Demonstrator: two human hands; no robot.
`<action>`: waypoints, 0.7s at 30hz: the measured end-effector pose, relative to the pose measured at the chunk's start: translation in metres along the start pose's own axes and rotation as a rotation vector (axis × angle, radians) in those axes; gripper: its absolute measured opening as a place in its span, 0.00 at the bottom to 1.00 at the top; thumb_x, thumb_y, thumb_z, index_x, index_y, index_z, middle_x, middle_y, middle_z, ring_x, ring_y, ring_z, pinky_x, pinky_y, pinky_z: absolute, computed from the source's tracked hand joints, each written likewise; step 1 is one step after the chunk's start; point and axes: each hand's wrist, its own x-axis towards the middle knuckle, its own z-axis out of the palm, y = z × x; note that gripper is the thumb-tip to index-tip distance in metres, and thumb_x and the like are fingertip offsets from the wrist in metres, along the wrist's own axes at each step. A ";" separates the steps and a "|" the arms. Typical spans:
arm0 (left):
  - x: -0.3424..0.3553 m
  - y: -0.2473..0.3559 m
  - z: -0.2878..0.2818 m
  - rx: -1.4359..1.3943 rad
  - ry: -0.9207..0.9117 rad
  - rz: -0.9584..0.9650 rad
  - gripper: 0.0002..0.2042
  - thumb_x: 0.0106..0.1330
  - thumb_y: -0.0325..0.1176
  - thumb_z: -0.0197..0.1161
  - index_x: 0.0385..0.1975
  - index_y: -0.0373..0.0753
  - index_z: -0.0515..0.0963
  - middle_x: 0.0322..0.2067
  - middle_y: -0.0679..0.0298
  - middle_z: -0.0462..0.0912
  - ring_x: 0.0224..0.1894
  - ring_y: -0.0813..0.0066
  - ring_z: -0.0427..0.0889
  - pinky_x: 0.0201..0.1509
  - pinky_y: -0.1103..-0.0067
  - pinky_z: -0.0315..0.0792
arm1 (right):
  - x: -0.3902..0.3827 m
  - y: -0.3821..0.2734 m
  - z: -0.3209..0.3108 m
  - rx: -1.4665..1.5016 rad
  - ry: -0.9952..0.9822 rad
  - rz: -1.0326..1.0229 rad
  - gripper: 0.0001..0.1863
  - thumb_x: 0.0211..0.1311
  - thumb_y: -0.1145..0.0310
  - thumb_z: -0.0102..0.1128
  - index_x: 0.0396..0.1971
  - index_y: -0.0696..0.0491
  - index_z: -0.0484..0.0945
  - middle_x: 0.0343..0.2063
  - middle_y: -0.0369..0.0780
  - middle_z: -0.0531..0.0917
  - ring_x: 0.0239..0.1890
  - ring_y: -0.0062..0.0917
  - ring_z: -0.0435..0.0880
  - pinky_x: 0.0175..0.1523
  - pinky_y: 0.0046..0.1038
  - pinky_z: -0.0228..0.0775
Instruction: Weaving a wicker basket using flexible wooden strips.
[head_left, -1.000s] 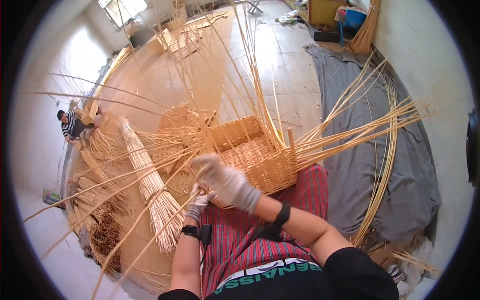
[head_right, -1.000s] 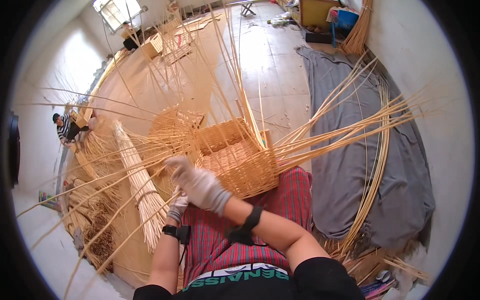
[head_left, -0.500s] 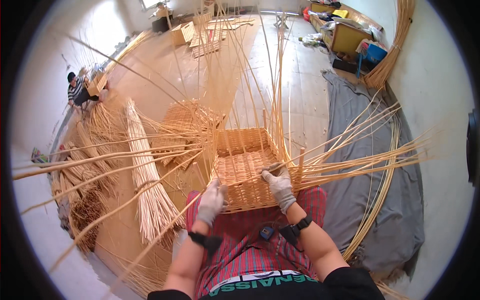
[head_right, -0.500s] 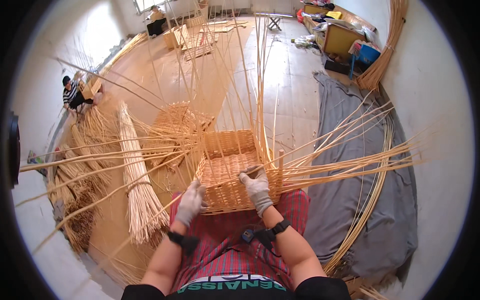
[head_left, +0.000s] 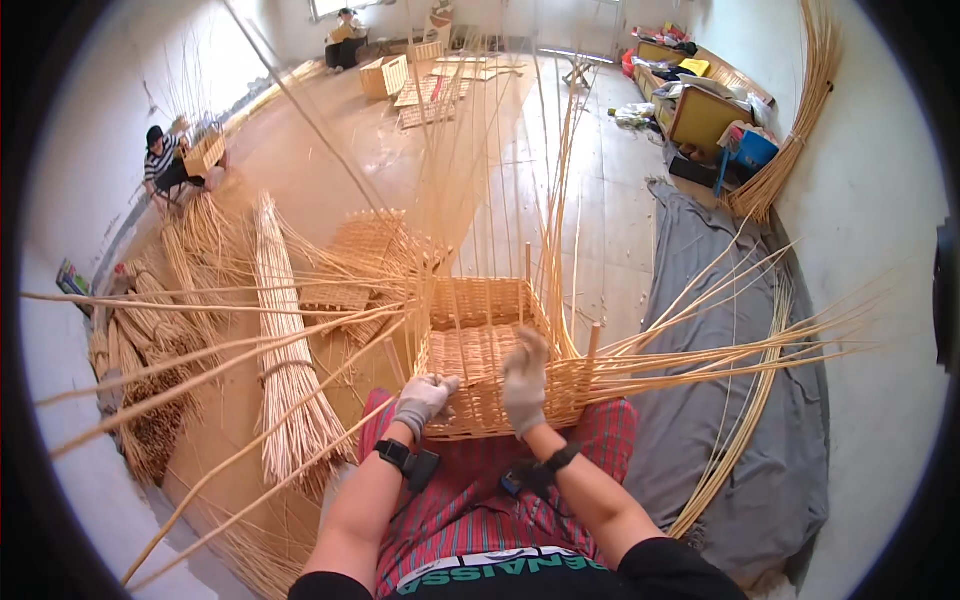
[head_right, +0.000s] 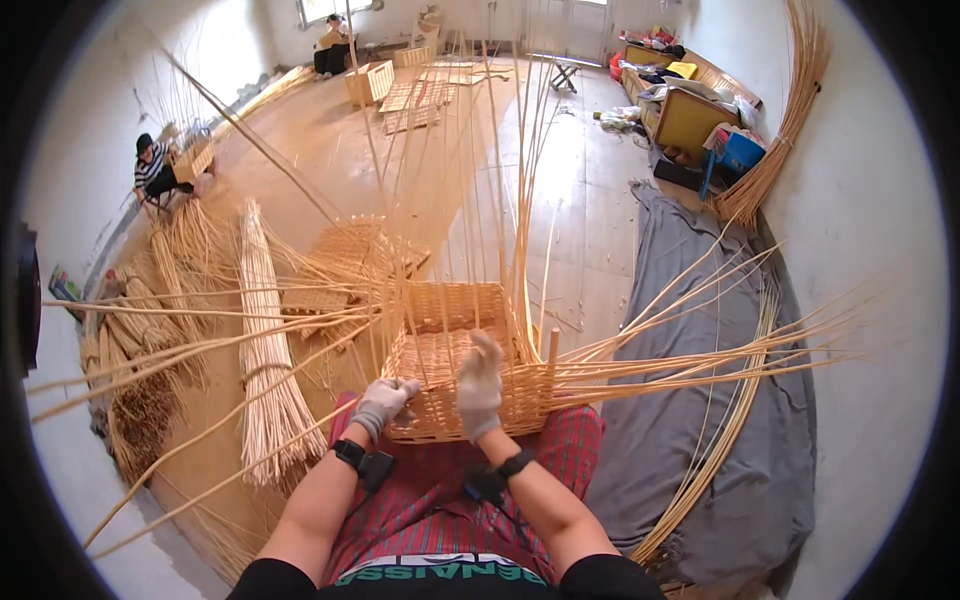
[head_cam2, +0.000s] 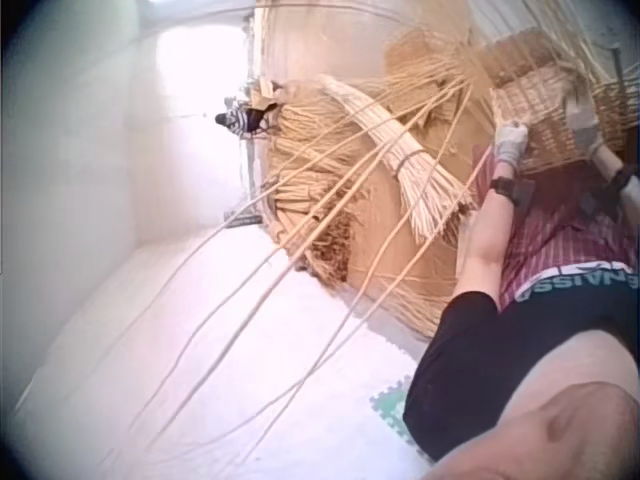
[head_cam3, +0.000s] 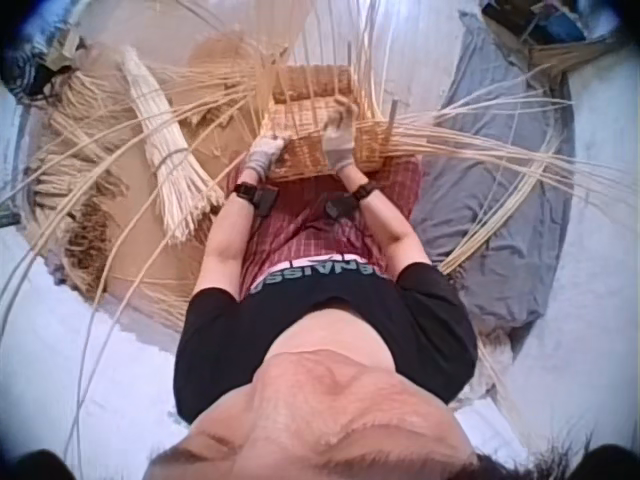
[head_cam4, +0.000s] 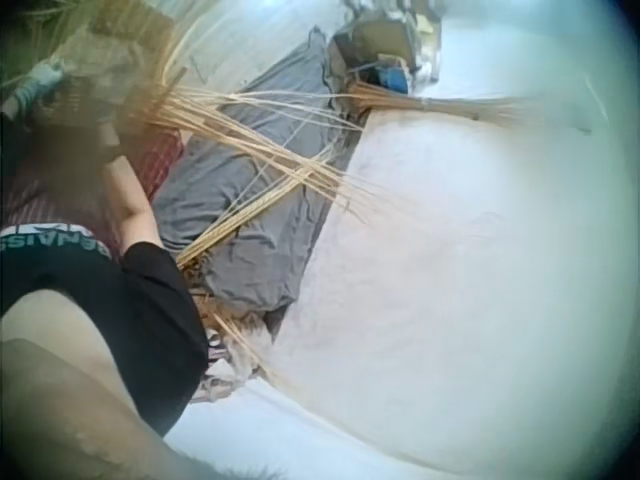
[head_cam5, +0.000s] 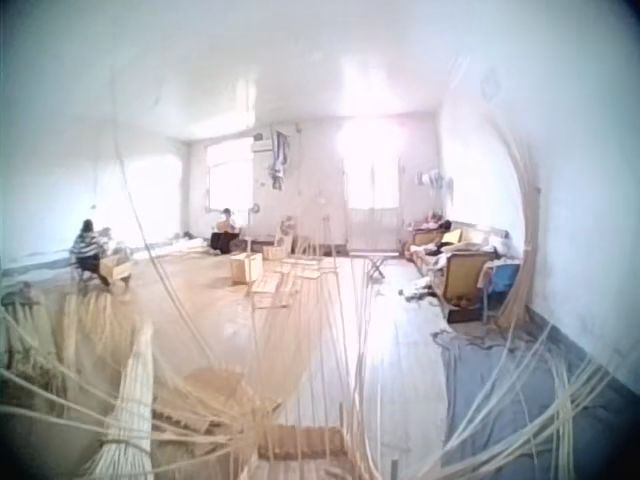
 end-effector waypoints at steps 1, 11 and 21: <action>0.002 -0.002 0.001 -0.044 0.000 0.019 0.18 0.69 0.47 0.64 0.40 0.34 0.80 0.31 0.54 0.86 0.23 0.66 0.88 0.22 0.73 0.82 | -0.006 -0.002 -0.006 -0.012 -0.004 0.005 0.15 0.75 0.72 0.48 0.59 0.52 0.70 0.36 0.42 0.82 0.38 0.32 0.83 0.45 0.32 0.76; -0.002 0.026 0.018 0.171 0.446 0.247 0.24 0.49 0.51 0.81 0.36 0.42 0.79 0.26 0.66 0.82 0.26 0.77 0.78 0.32 0.76 0.74 | -0.039 -0.030 -0.004 0.210 -0.169 0.074 0.07 0.73 0.73 0.52 0.48 0.54 0.72 0.33 0.39 0.84 0.34 0.25 0.86 0.39 0.29 0.78; -0.007 0.034 0.067 0.423 0.245 0.485 0.17 0.71 0.42 0.61 0.52 0.37 0.74 0.36 0.56 0.84 0.34 0.70 0.84 0.40 0.72 0.78 | 0.013 -0.013 -0.104 0.439 0.150 0.602 0.11 0.71 0.73 0.59 0.46 0.48 0.68 0.36 0.40 0.86 0.28 0.17 0.81 0.27 0.17 0.72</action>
